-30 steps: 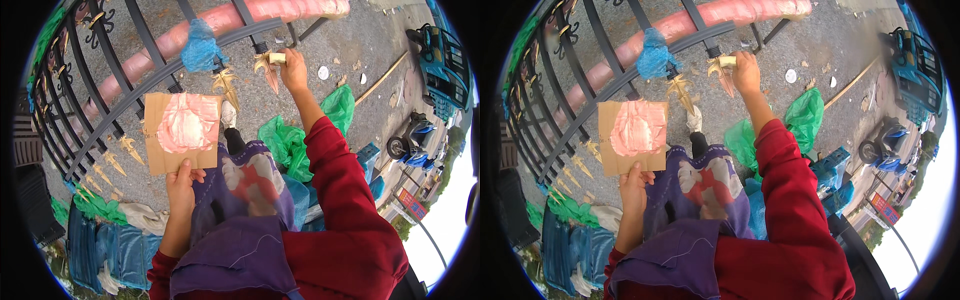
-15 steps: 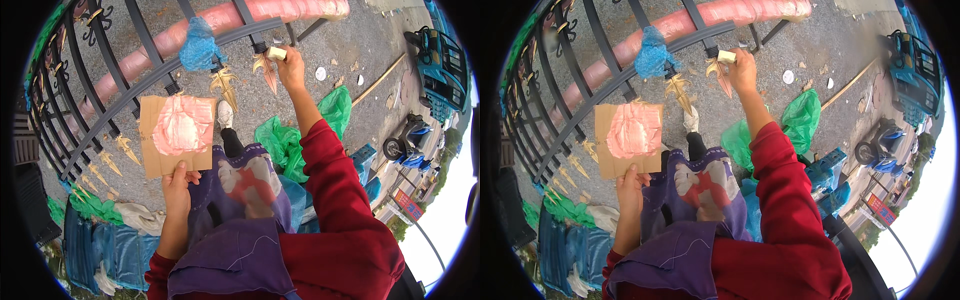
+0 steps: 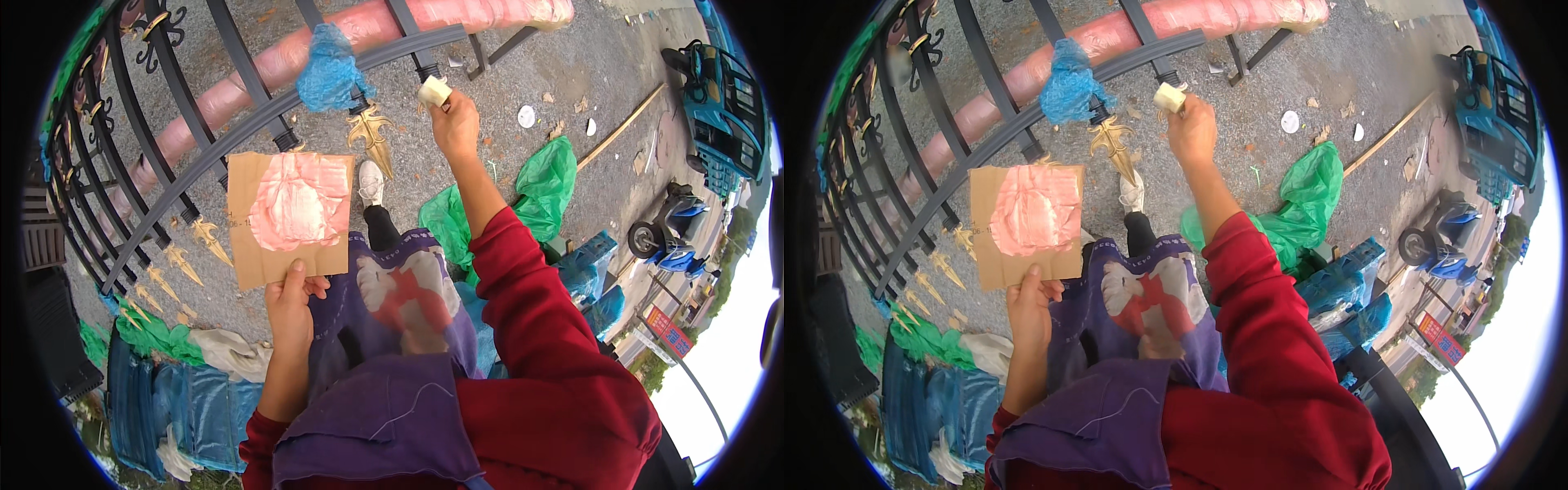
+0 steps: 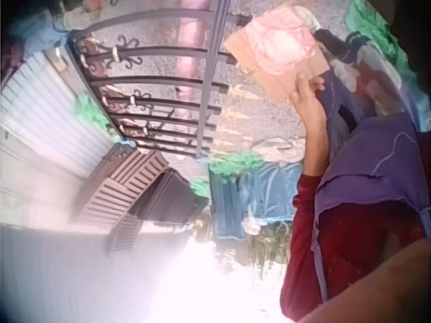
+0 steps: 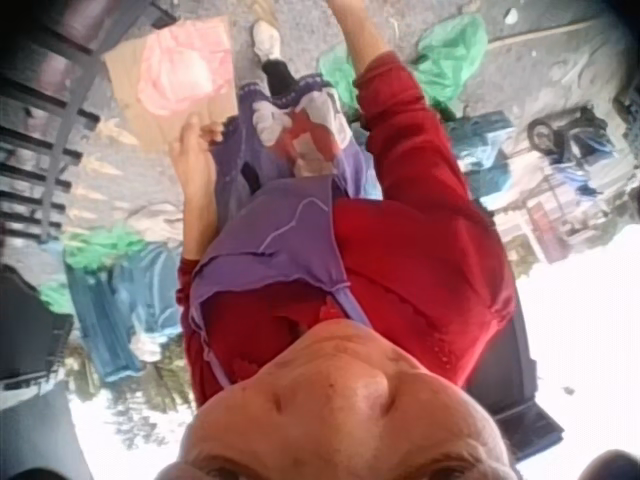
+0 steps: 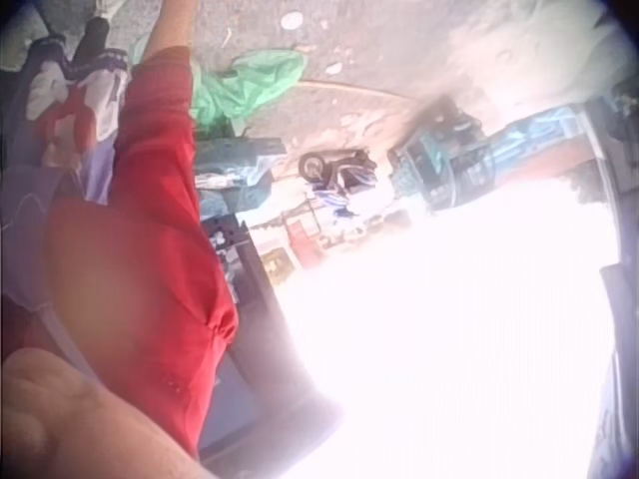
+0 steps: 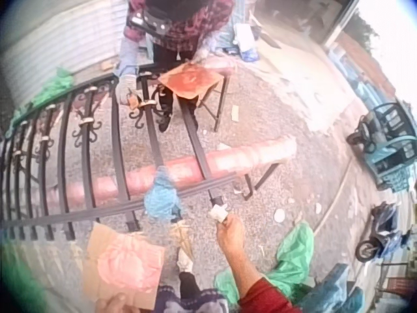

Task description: The person applies pink paint to a black metal gate using a sponge and a cardboard palette. They repeatedly dip the sponge into paint on the cardboard and rub it onto the gate's bars and decorative elements. The person occasionally repositions the gate and retrieves more paint from a nearby surface.

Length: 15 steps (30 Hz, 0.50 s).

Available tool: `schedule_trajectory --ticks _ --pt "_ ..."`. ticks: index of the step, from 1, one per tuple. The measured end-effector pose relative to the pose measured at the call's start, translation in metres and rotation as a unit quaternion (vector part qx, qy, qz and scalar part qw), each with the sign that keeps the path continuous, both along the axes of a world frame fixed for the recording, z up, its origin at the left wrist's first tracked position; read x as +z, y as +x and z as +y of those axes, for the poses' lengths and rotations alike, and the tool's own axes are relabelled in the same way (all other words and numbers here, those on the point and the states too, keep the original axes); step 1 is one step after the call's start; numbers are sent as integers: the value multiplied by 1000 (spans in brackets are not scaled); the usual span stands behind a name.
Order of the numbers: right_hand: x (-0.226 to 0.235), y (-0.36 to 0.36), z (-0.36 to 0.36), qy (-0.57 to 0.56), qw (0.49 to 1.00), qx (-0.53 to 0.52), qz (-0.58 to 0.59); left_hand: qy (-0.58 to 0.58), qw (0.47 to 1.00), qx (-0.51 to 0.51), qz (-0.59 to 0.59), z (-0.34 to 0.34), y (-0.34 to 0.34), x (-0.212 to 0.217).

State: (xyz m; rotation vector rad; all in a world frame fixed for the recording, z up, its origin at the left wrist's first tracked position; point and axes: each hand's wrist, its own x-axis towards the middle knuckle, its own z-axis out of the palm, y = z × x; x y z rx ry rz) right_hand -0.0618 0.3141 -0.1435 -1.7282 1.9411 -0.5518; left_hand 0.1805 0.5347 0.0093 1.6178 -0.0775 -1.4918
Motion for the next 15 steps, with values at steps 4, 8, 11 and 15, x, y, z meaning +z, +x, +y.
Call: schedule_trajectory --ticks 4,8,11,15 --pt "8 4 37 9 1000 12 0 6 999 24 -20 -4 2 7" --pt "11 -7 -1 -7 990 -133 -53 -3 1000 -6 -17 4 9 0" --pt "-4 8 16 7 1000 -24 5 -6 1000 6 -16 -1 8 1" --pt "25 -1 29 -2 991 -96 -89 6 1000 5 -14 5 5 4"
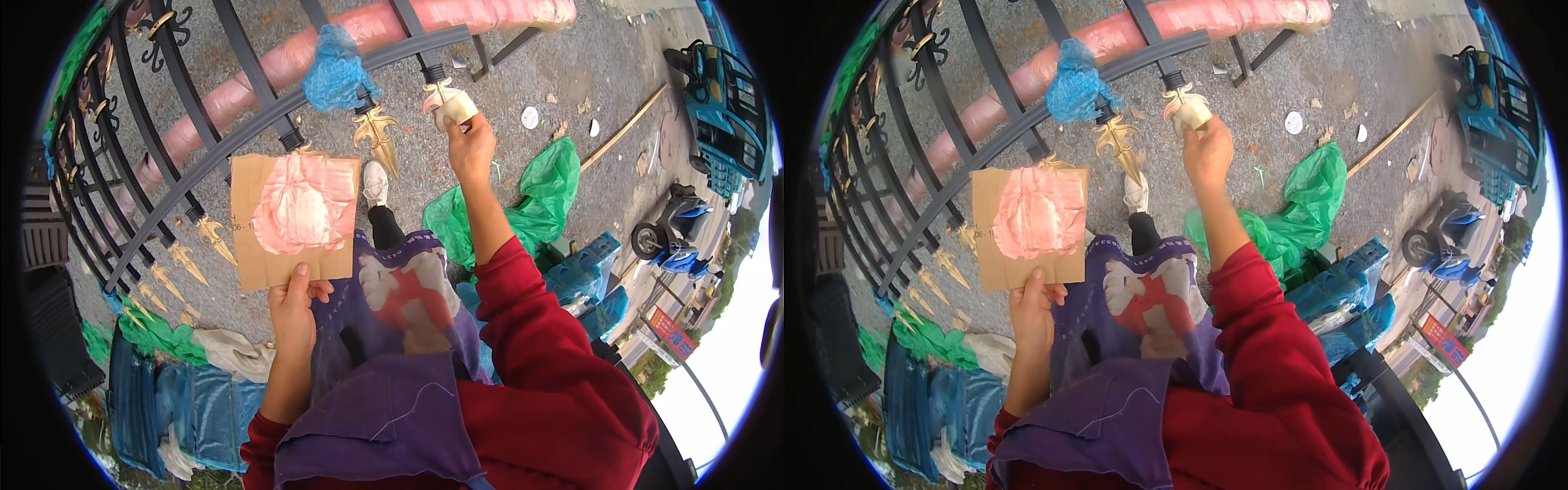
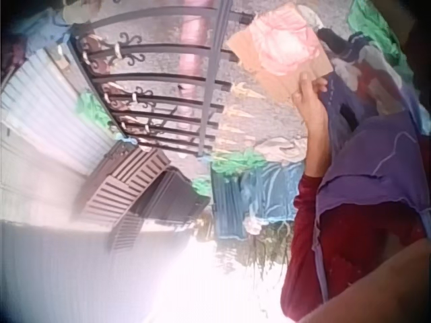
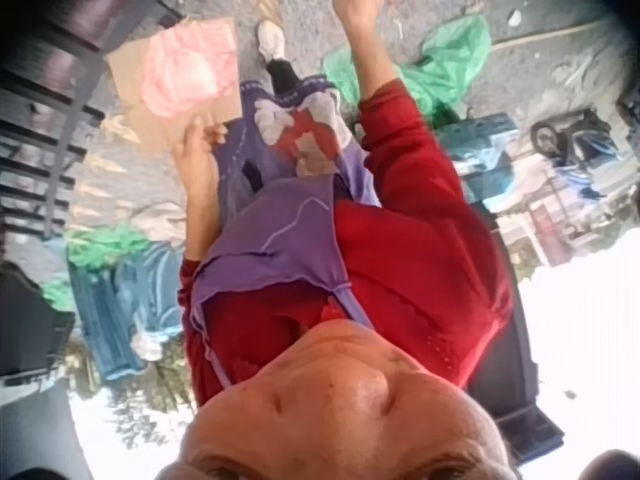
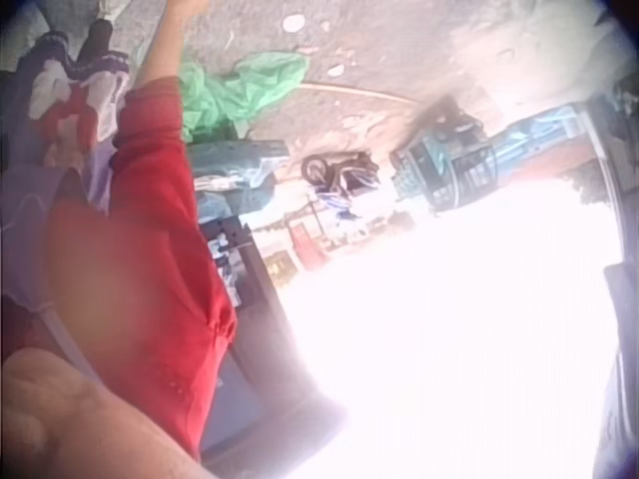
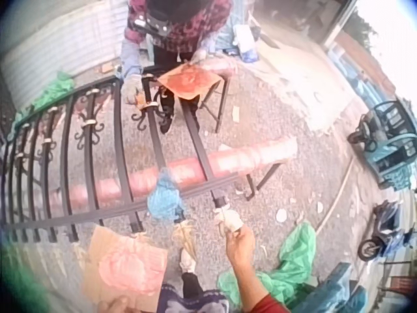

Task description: The person applies pink paint to a black metal gate using a sponge and a cardboard palette. They repeatedly dip the sponge into paint on the cardboard and rub it onto the gate's bars and decorative elements. The person occasionally repositions the gate and retrieves more paint from a nearby surface.

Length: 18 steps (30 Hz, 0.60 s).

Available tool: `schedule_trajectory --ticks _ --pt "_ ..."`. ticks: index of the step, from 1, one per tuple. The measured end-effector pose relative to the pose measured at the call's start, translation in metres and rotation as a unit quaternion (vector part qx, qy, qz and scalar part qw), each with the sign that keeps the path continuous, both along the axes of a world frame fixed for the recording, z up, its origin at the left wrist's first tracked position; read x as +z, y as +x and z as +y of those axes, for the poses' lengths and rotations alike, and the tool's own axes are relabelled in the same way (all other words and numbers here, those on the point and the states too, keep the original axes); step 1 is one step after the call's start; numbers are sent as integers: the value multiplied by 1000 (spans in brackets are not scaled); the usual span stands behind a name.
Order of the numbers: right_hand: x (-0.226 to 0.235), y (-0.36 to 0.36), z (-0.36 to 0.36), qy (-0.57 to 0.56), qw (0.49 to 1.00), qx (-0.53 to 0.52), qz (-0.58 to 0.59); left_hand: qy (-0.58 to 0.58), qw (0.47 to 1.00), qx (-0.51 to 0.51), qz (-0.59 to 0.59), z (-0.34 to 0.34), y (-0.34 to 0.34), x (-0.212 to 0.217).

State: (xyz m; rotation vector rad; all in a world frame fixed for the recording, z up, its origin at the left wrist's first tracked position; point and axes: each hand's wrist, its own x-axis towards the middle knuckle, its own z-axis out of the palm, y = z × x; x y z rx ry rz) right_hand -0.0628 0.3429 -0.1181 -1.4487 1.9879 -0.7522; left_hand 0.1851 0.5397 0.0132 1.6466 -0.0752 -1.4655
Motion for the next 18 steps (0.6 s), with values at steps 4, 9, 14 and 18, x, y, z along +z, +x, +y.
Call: schedule_trajectory --ticks 4,9,14,18 --pt "-23 -31 -44 -95 978 99 155 -2 1000 -27 -4 -3 -1 -1" --pt "-14 -53 -49 64 983 88 150 -3 1000 -12 -4 -2 -4 0" --pt "-15 -32 -54 0 961 180 212 -5 1000 -24 0 -4 -8 -1" --pt "-5 -52 -60 45 982 77 169 -9 1000 -19 -6 -2 -9 -2"
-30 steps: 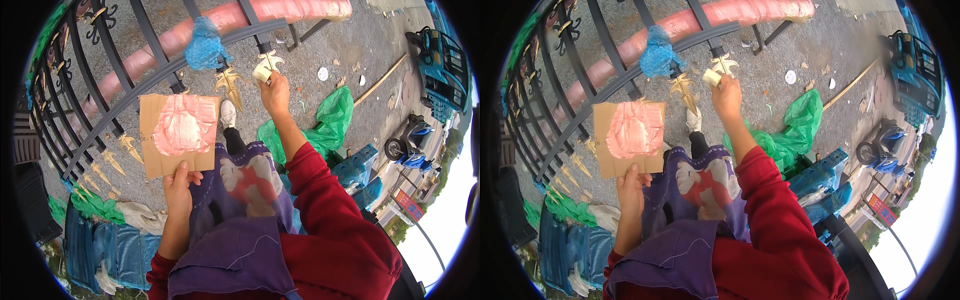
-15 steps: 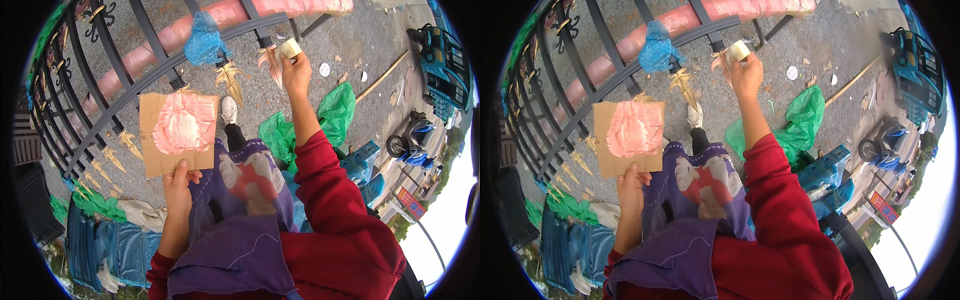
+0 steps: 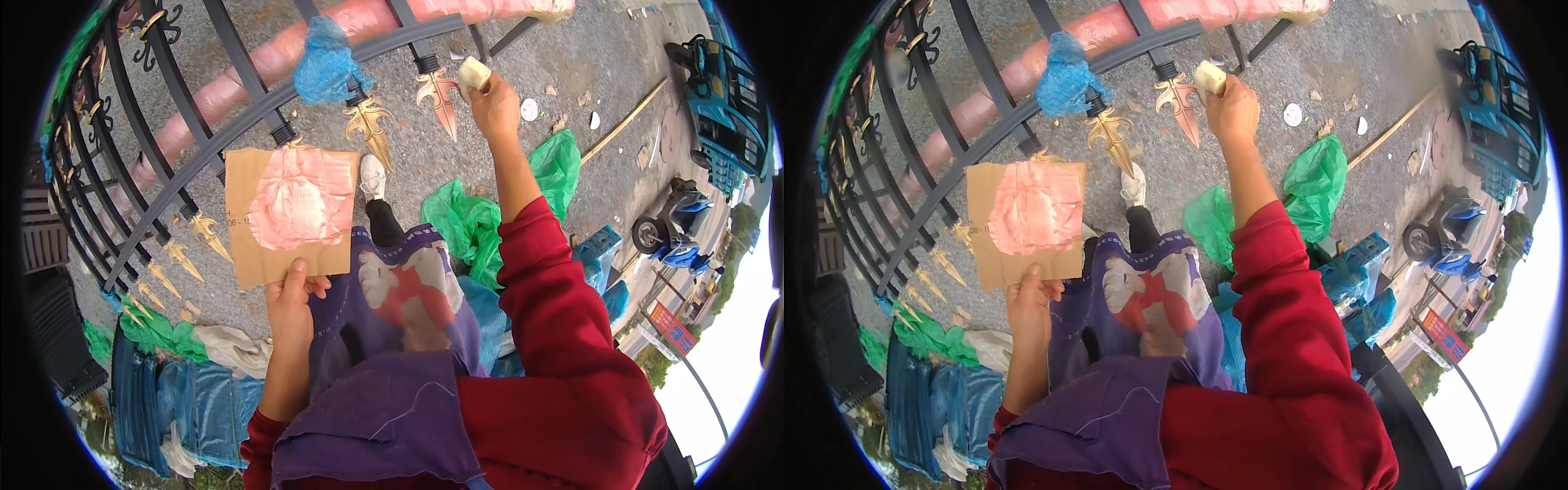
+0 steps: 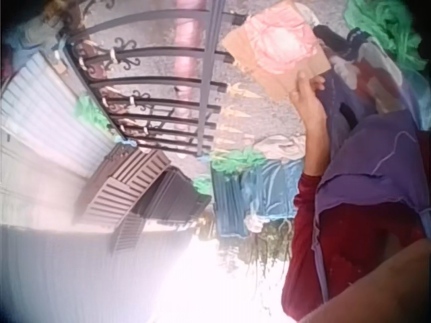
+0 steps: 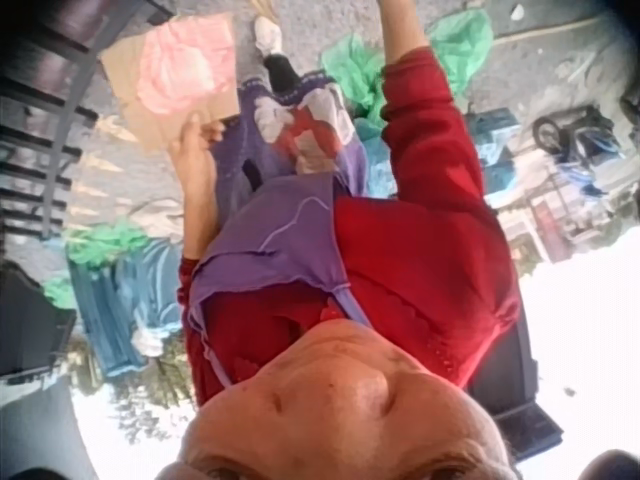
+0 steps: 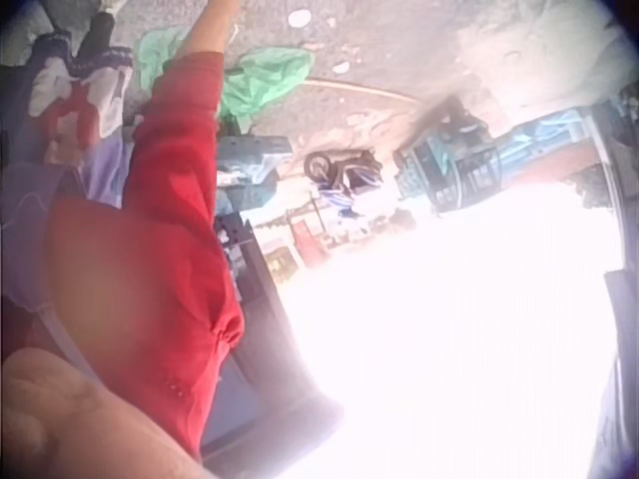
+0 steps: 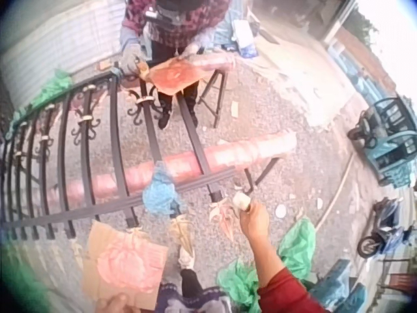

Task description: The person applies pink paint to a black metal gate using a sponge and a cardboard palette. They repeatedly dip the sponge into paint on the cardboard and rub it onto the gate's bars and decorative elements. The person occasionally repositions the gate and retrieves more paint from a nearby surface.

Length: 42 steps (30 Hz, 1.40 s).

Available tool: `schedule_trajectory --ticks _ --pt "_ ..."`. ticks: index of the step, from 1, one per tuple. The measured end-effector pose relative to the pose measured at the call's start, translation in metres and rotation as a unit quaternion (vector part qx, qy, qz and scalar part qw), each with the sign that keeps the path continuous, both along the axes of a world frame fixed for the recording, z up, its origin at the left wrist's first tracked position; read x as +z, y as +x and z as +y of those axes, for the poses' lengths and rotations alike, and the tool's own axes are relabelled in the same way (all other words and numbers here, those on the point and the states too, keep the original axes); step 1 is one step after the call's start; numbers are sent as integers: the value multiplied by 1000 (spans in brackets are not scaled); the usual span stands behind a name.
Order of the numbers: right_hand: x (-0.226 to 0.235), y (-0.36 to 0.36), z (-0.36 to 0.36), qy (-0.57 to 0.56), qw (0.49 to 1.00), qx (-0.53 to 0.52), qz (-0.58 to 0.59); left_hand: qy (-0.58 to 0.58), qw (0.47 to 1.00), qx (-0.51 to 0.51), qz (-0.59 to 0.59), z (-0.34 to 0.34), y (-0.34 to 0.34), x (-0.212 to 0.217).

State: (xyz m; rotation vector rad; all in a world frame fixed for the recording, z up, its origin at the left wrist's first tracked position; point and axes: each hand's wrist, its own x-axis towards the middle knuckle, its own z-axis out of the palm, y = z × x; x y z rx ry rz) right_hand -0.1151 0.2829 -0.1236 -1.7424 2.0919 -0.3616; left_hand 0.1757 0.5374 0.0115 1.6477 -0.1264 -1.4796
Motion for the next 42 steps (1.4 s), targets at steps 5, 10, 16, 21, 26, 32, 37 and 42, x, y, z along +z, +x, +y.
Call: schedule_trajectory --ticks 5,10,16,21,26,32,37,42 --pt "-2 18 9 5 996 90 -19 3 1000 -9 7 0 0 -4" --pt "-7 0 8 2 994 -31 -101 9 1000 10 0 -1 -4 -2" --pt "-10 10 31 62 994 82 39 5 1000 -21 9 -4 -1 -5" --pt "7 6 50 -4 998 24 -64 25 1000 -18 2 -1 1 -6" --pt "-9 23 41 -48 994 92 -17 18 999 -31 7 -8 0 -3" --pt "-15 -29 121 -14 996 -12 -85 20 1000 -10 -2 -2 4 -8" --pt "-12 -5 86 -34 997 41 -59 7 999 -32 6 -14 -3 -4" --pt "-24 -33 143 -18 989 -88 -115 21 999 -27 -7 -11 -4 1"
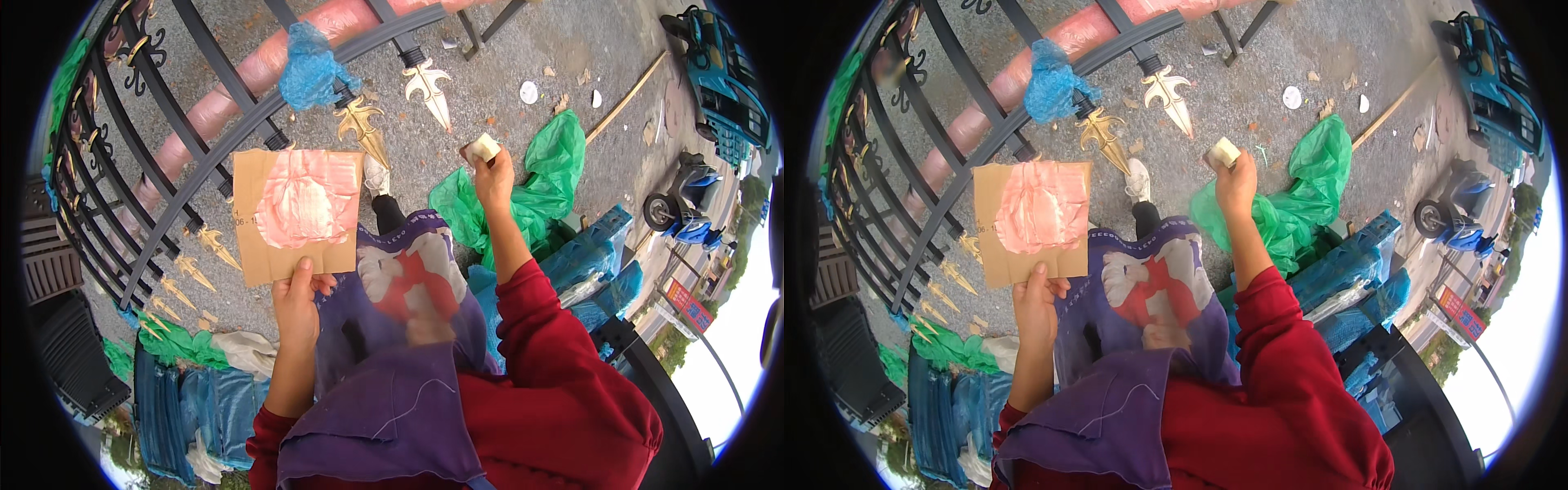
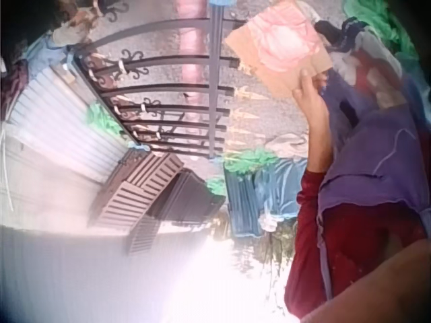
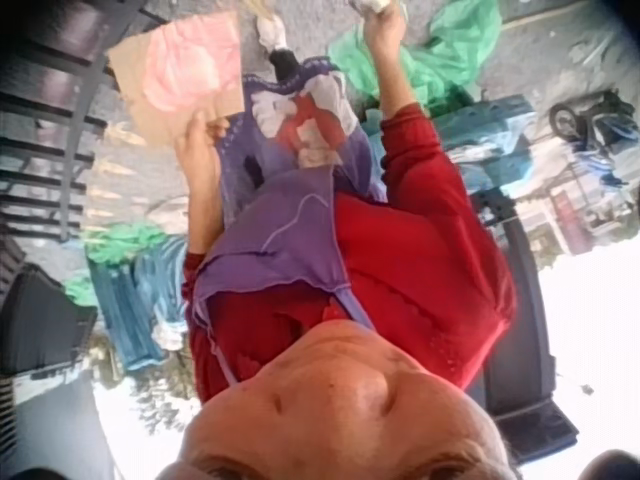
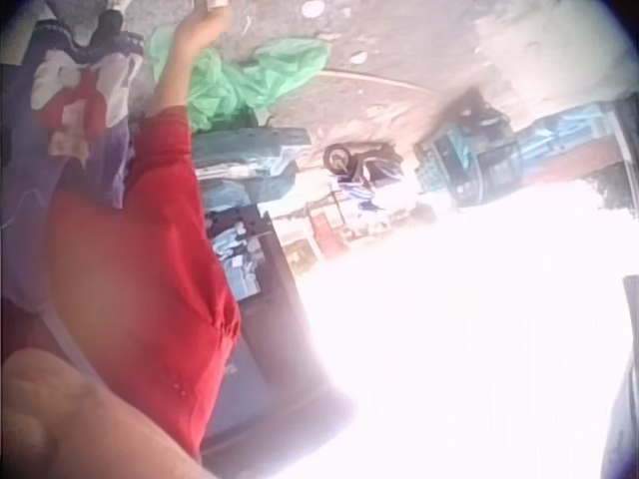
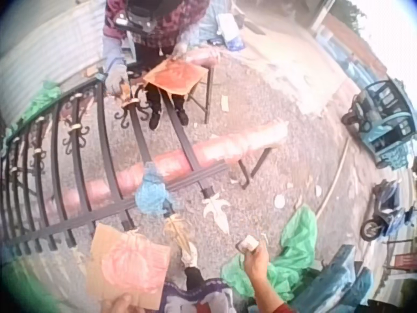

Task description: The person applies pink paint to a black metal gate using a sponge and a cardboard palette. They repeatedly dip the sponge into paint on the cardboard and rub it onto the gate's bars and decorative elements. The person occasionally repositions the gate and retrieves more paint from a nearby surface.

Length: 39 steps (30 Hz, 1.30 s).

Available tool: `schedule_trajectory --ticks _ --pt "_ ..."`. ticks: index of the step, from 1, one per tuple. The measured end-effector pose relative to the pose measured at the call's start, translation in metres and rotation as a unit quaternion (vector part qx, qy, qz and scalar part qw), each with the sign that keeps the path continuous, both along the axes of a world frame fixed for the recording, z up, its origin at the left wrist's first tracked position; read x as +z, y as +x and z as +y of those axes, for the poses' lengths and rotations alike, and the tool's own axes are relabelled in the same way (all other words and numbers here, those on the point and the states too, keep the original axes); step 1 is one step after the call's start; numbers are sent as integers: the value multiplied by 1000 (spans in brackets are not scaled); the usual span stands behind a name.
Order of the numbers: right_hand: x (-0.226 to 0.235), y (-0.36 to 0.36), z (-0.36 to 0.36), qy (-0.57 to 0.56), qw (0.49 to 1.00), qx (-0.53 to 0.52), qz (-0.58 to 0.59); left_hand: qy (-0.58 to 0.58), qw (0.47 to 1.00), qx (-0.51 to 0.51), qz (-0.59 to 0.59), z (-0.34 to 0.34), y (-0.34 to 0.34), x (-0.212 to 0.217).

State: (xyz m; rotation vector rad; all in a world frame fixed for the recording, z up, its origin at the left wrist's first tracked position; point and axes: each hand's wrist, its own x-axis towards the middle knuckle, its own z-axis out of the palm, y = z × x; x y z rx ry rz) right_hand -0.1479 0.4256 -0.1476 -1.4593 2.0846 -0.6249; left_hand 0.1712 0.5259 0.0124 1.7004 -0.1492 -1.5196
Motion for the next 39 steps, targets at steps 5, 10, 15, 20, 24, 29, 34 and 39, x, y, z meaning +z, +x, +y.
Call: schedule_trajectory --ticks 5,10,15,20,24,29,34,39 --pt "7 25 -101 -59 995 47 -60 -8 1000 -25 7 -3 -6 -8" --pt "6 12 -128 -100 989 53 91 -23 1000 -12 5 -10 -16 0" --pt "0 21 -122 -75 987 133 45 -17 999 -23 14 -9 -17 -1" --pt "10 38 -107 -109 990 19 -83 -15 1000 -5 12 -8 -17 5" --pt "8 79 -103 -152 981 120 -26 -20 1000 3 16 -12 -19 4" --pt "0 93 -111 -192 971 144 7 -13 1000 -19 18 -13 -6 -2" --pt "11 73 -122 -146 980 112 81 -23 999 -23 36 -24 23 -8" --pt "15 96 -119 -162 961 215 66 -21 998 -46 30 -38 49 -7"
